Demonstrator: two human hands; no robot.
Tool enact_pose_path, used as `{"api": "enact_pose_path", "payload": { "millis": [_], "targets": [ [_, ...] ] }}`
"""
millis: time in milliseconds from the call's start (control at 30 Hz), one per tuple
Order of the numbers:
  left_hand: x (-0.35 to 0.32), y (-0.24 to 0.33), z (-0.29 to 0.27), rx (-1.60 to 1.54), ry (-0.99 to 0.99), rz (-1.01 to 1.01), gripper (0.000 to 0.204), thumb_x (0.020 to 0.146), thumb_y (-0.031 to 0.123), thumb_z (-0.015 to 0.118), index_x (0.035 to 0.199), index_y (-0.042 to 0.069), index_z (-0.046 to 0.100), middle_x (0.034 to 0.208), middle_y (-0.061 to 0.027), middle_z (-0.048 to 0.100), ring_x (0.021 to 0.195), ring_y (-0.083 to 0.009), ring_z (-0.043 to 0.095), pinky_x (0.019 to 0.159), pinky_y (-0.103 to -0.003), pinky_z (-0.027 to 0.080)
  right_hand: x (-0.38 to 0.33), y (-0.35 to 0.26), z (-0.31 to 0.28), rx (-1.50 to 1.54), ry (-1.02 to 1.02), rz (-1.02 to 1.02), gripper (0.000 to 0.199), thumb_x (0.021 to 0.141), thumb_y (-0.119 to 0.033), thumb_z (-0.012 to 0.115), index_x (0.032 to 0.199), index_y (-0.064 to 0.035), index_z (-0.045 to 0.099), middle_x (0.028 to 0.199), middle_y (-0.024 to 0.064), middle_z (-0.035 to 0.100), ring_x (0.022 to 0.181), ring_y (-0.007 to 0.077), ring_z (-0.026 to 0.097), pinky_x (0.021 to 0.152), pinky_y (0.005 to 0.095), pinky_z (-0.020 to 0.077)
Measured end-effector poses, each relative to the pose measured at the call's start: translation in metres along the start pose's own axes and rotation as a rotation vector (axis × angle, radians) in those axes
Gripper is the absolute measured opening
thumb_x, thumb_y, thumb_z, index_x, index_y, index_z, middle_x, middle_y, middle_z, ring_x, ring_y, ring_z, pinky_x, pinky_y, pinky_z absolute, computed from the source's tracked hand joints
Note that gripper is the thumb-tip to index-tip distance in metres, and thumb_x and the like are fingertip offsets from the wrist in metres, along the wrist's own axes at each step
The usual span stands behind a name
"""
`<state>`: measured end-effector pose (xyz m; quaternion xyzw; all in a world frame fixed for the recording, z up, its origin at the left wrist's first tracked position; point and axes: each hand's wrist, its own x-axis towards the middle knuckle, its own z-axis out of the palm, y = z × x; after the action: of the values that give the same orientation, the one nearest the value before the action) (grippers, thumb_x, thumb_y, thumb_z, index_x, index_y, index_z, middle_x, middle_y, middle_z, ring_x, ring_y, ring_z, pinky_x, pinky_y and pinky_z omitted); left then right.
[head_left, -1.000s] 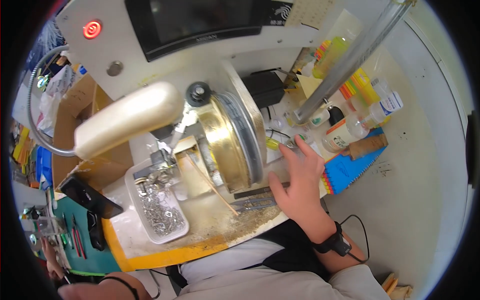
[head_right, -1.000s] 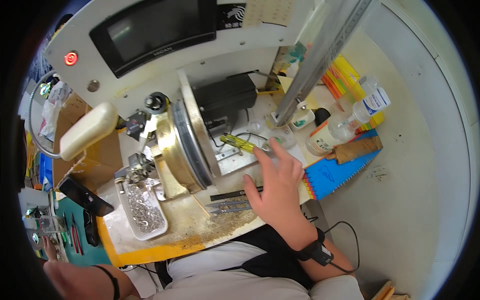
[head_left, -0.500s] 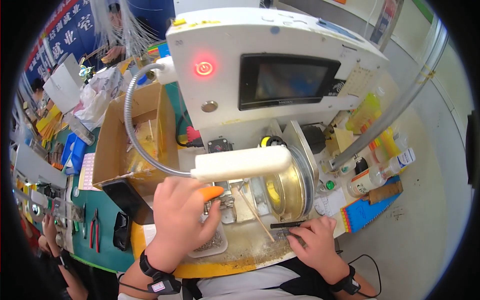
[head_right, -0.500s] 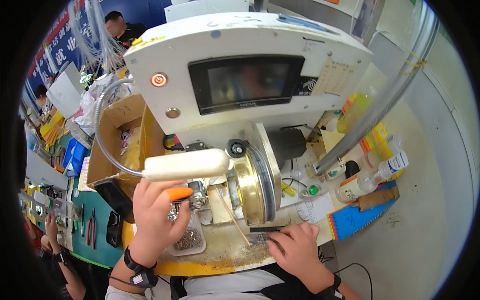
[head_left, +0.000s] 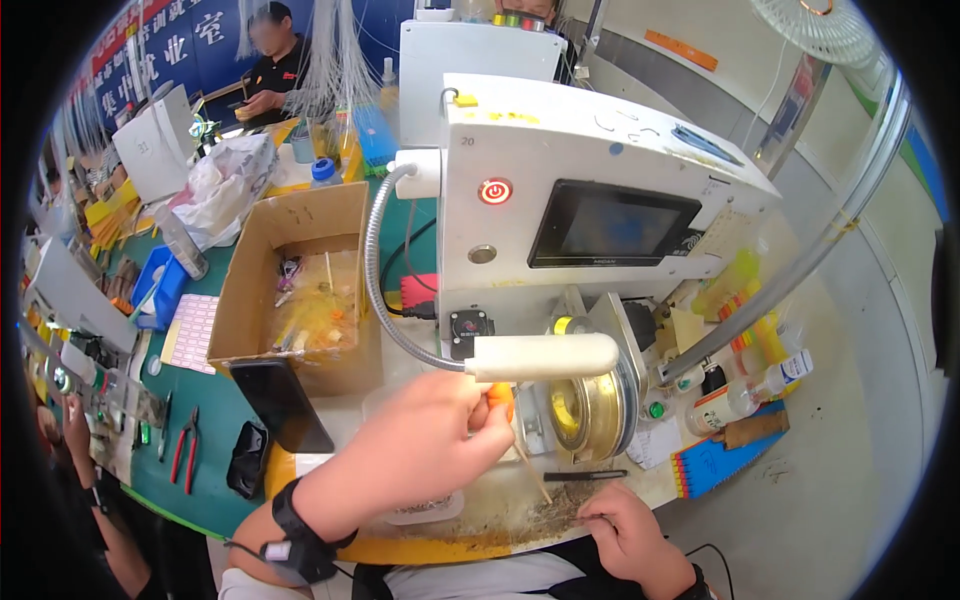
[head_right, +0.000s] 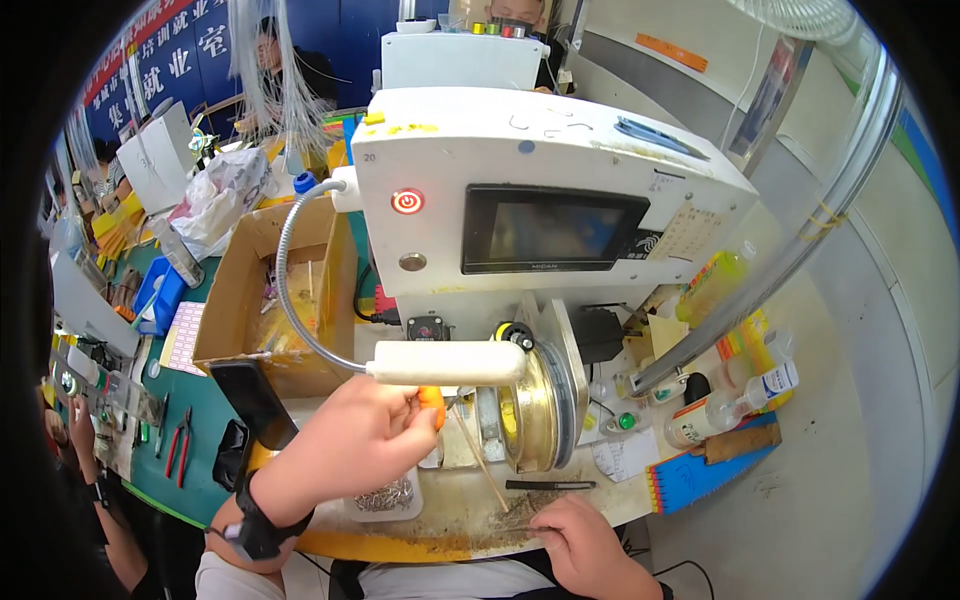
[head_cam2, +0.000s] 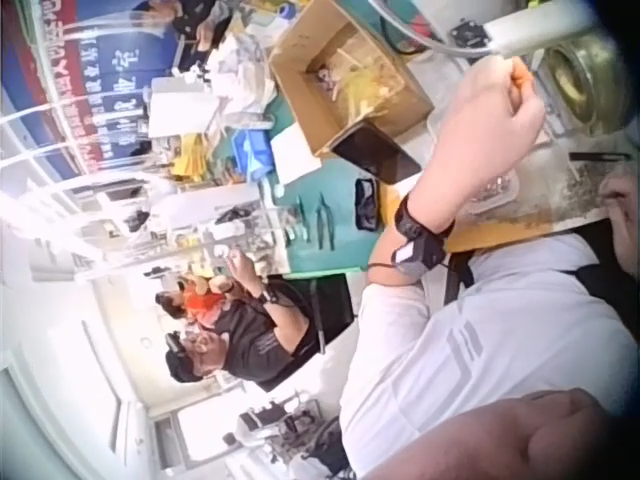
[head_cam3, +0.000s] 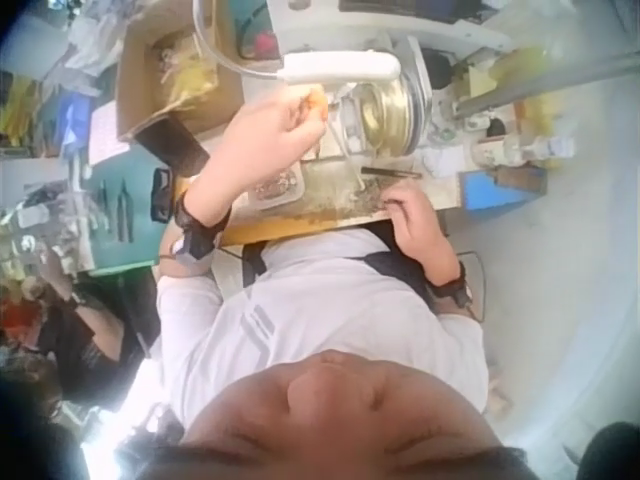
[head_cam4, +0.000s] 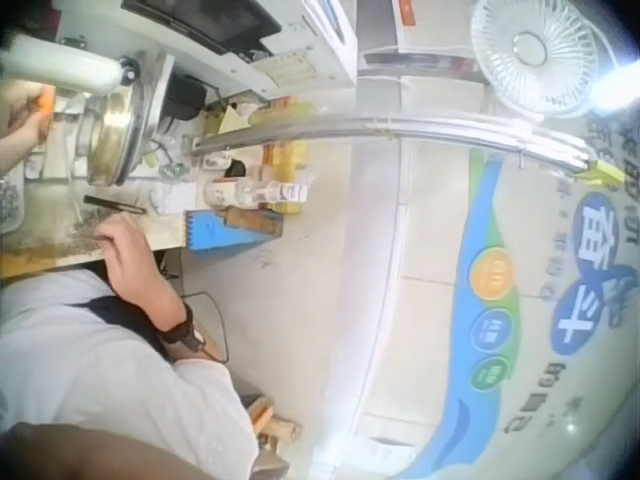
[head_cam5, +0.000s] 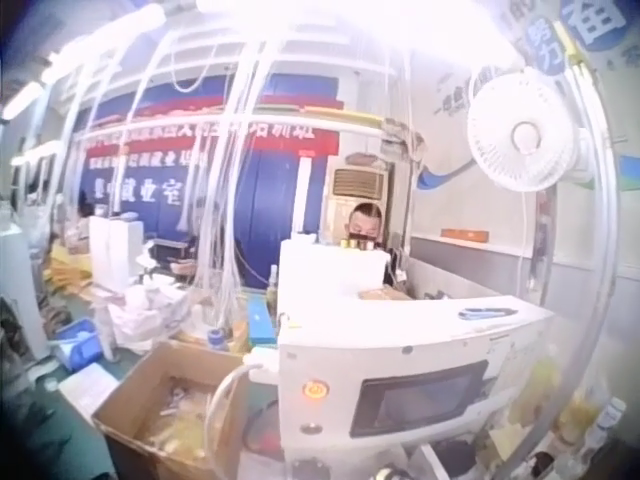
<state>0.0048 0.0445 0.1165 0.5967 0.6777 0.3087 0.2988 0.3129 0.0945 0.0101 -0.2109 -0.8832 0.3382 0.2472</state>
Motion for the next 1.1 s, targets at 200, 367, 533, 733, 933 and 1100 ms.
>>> {"api": "enact_pose_path", "payload": {
  "millis": [200,367,533,733,933,1100],
  "targets": [
    [0.009,-0.019,0.002,-0.428,-0.101,-0.122,0.024,0.1,0.021,0.063,0.086,0.0,0.063,0.063,-0.0018,0.055,0.056,-0.0129,0.052,0.055,-0.036,0.041,0.039,-0.057,-0.012,0.105,0.186,-0.013,0.017,0.1,-0.017,0.072,0.11,-0.0054,0.065,0.08,0.0077,0.064,0.066,0.0261,0.06,0.062,0.0375,0.0454],
    [0.011,-0.024,-0.002,-0.438,-0.127,-0.069,0.022,0.1,0.021,0.063,0.093,0.0,0.064,0.063,-0.0008,0.055,0.057,-0.0104,0.05,0.055,-0.035,0.041,0.078,-0.08,-0.01,-0.299,0.09,-0.12,0.022,0.097,-0.02,0.075,0.112,-0.0077,0.065,0.072,0.0044,0.064,0.056,0.028,0.059,0.057,0.0397,0.0448],
    [0.013,-0.027,0.002,-0.48,-0.154,-0.022,0.024,0.1,0.021,0.063,0.091,-0.001,0.064,0.064,-0.0012,0.055,0.058,-0.0103,0.049,0.055,-0.035,0.041,0.103,-0.108,0.017,-0.522,0.168,0.186,0.022,0.095,-0.017,0.074,0.11,-0.0047,0.063,0.074,0.0087,0.066,0.064,0.0315,0.068,0.057,0.0444,0.0507],
    [0.01,-0.028,-0.001,-0.507,-0.173,-0.042,0.022,0.101,0.02,0.063,0.092,0.0,0.066,0.067,0.0016,0.057,0.06,-0.0076,0.048,0.055,-0.033,0.039,0.118,-0.1,0.027,-0.557,0.145,0.224,0.025,0.094,-0.018,0.075,0.106,-0.0015,0.061,0.077,0.011,0.067,0.063,0.031,0.07,0.054,0.0414,0.0543],
    [0.009,-0.025,0.001,-0.548,-0.179,-0.068,0.02,0.102,0.019,0.064,0.093,0.001,0.067,0.069,0.0048,0.058,0.062,-0.0038,0.049,0.055,-0.029,0.039,0.123,-0.097,0.032,-0.594,0.167,0.196,0.022,0.092,-0.017,0.077,0.098,-0.0048,0.06,0.081,0.0105,0.068,0.061,0.0315,0.069,0.053,0.042,0.0543],
    [0.008,-0.029,0.005,-0.643,-0.181,-0.087,0.018,0.101,0.018,0.066,0.097,0.0,0.068,0.07,0.0075,0.058,0.062,-0.0011,0.047,0.054,-0.026,0.038,0.122,-0.094,0.033,-0.606,0.161,0.189,0.021,0.09,-0.016,0.078,0.094,-0.0067,0.06,0.08,0.0097,0.068,0.06,0.0315,0.068,0.052,0.0412,0.0536]
  ]
}}
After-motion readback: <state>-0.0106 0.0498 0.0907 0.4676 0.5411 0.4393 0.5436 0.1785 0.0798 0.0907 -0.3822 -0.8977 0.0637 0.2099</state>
